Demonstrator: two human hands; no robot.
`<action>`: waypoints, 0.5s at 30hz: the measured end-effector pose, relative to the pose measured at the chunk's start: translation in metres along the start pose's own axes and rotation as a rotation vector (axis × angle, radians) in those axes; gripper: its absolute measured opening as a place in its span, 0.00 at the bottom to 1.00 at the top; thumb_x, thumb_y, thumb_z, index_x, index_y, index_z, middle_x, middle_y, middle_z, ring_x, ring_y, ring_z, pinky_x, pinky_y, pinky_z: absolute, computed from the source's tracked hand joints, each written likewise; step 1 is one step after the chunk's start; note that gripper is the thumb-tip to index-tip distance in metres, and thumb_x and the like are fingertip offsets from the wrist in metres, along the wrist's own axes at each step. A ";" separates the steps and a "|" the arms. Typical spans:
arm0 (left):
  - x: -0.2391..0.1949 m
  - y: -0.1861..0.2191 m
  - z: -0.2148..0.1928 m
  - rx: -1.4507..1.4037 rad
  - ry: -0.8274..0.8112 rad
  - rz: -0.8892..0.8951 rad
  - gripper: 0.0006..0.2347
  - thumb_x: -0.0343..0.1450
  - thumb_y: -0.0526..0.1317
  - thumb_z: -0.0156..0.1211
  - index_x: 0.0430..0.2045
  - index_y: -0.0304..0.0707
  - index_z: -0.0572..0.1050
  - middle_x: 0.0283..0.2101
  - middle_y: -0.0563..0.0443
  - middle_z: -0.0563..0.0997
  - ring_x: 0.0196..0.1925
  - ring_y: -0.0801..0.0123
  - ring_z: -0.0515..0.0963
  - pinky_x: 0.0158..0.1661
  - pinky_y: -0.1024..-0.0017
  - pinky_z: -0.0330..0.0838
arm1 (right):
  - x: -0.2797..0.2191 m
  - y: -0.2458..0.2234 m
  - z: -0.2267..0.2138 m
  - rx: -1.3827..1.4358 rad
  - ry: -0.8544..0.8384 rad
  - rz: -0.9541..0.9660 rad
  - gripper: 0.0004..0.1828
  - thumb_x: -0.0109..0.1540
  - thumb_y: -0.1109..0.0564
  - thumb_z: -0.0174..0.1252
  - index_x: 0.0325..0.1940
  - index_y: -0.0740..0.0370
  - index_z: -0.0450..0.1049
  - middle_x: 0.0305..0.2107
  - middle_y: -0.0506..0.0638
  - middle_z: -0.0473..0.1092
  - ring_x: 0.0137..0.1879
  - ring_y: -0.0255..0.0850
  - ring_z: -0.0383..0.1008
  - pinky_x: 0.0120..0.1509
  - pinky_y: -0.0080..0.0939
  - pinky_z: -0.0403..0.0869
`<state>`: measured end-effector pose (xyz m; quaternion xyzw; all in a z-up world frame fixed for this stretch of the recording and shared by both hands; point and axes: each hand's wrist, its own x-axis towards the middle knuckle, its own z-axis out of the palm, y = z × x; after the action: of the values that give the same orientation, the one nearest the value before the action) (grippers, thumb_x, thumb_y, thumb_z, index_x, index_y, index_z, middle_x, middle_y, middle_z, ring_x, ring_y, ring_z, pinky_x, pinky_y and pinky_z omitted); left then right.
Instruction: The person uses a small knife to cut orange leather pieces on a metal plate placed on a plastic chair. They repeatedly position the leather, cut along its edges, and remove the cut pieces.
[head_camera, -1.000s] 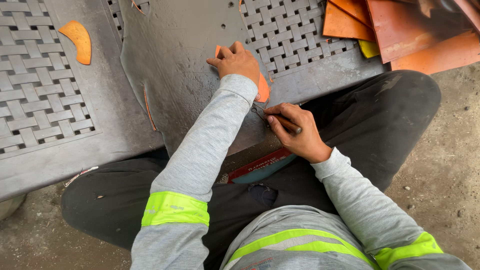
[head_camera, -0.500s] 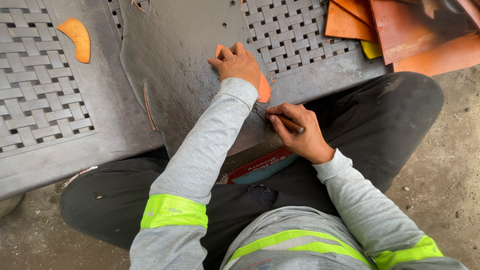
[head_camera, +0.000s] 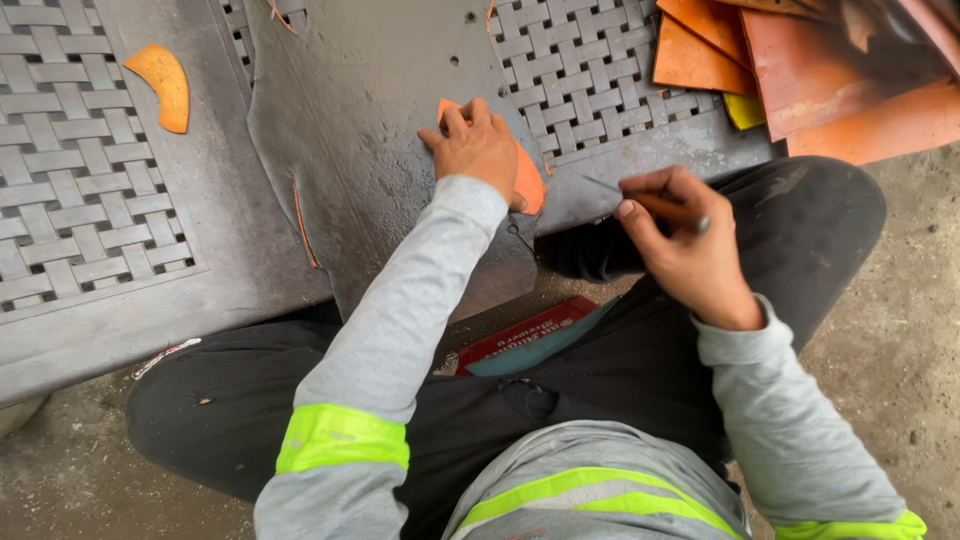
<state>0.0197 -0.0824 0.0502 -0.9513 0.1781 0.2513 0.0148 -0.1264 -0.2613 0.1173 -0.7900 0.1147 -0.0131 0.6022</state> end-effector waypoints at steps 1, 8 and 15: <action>-0.005 -0.004 0.000 -0.036 0.004 0.005 0.46 0.51 0.57 0.82 0.60 0.30 0.66 0.63 0.39 0.64 0.65 0.44 0.63 0.62 0.30 0.58 | 0.010 -0.001 -0.004 0.006 -0.027 -0.008 0.07 0.68 0.62 0.59 0.48 0.69 0.74 0.34 0.47 0.76 0.41 0.29 0.77 0.47 0.31 0.76; -0.030 -0.023 0.032 -0.230 0.224 0.053 0.52 0.52 0.59 0.79 0.66 0.25 0.58 0.73 0.33 0.51 0.76 0.44 0.48 0.71 0.37 0.35 | 0.077 0.011 0.035 -0.024 -0.205 -0.020 0.09 0.69 0.58 0.60 0.44 0.71 0.75 0.28 0.47 0.76 0.33 0.30 0.76 0.38 0.32 0.77; -0.029 -0.037 0.059 -0.402 0.318 0.090 0.53 0.54 0.61 0.76 0.69 0.34 0.54 0.76 0.42 0.49 0.79 0.57 0.44 0.73 0.42 0.28 | 0.109 0.027 0.076 -0.223 -0.320 0.041 0.12 0.67 0.55 0.57 0.39 0.69 0.75 0.23 0.49 0.74 0.27 0.32 0.73 0.31 0.36 0.72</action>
<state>-0.0193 -0.0313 0.0102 -0.9538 0.1671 0.1294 -0.2138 -0.0129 -0.2177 0.0580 -0.8413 0.0346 0.1378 0.5215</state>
